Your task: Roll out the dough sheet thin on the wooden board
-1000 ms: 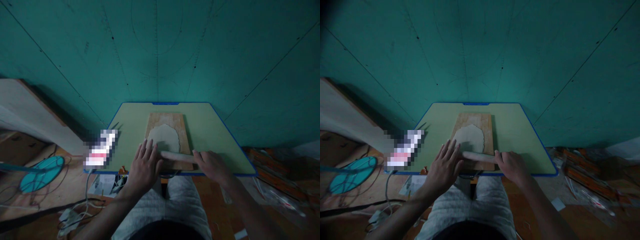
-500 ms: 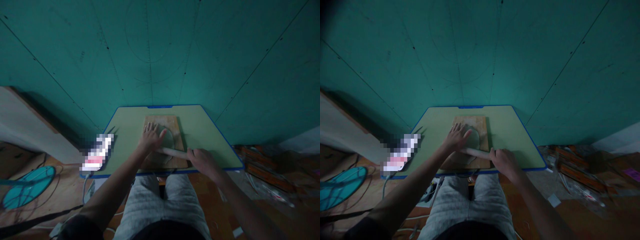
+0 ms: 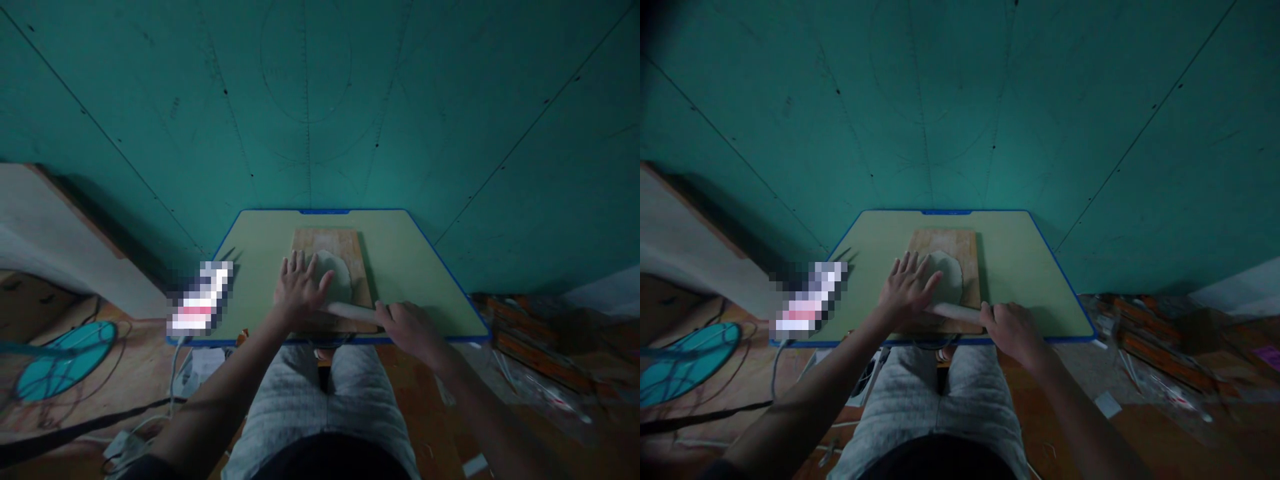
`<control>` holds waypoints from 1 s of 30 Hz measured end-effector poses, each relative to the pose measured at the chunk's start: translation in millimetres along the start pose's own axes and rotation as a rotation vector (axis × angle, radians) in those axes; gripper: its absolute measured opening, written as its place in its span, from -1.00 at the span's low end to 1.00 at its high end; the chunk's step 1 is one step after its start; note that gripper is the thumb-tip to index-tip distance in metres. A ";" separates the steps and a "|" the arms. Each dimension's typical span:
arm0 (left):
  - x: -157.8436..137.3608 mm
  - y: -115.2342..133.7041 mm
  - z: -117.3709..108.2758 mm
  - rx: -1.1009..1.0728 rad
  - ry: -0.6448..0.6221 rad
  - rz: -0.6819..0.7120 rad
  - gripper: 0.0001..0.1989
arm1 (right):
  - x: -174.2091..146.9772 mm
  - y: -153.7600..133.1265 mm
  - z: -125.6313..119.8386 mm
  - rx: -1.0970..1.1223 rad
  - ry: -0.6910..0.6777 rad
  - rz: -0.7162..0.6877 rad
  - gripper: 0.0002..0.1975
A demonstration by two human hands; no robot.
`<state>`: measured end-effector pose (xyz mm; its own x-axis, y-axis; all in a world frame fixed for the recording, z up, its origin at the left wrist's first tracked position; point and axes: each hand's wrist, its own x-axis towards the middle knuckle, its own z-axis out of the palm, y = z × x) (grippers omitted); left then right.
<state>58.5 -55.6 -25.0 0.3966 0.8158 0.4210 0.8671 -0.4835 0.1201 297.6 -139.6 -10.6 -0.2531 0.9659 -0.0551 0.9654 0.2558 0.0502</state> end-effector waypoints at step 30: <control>-52.6 -38.6 -23.8 -0.212 -0.077 -0.157 -0.54 | -31.2 -53.6 -8.9 0.478 0.207 0.097 -0.49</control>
<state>-3.0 -87.4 -30.4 0.2911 0.9038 0.3138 0.8404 -0.3983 0.3676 253.2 -183.1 -2.7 -0.1218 0.9843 0.1275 0.8935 0.1647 -0.4179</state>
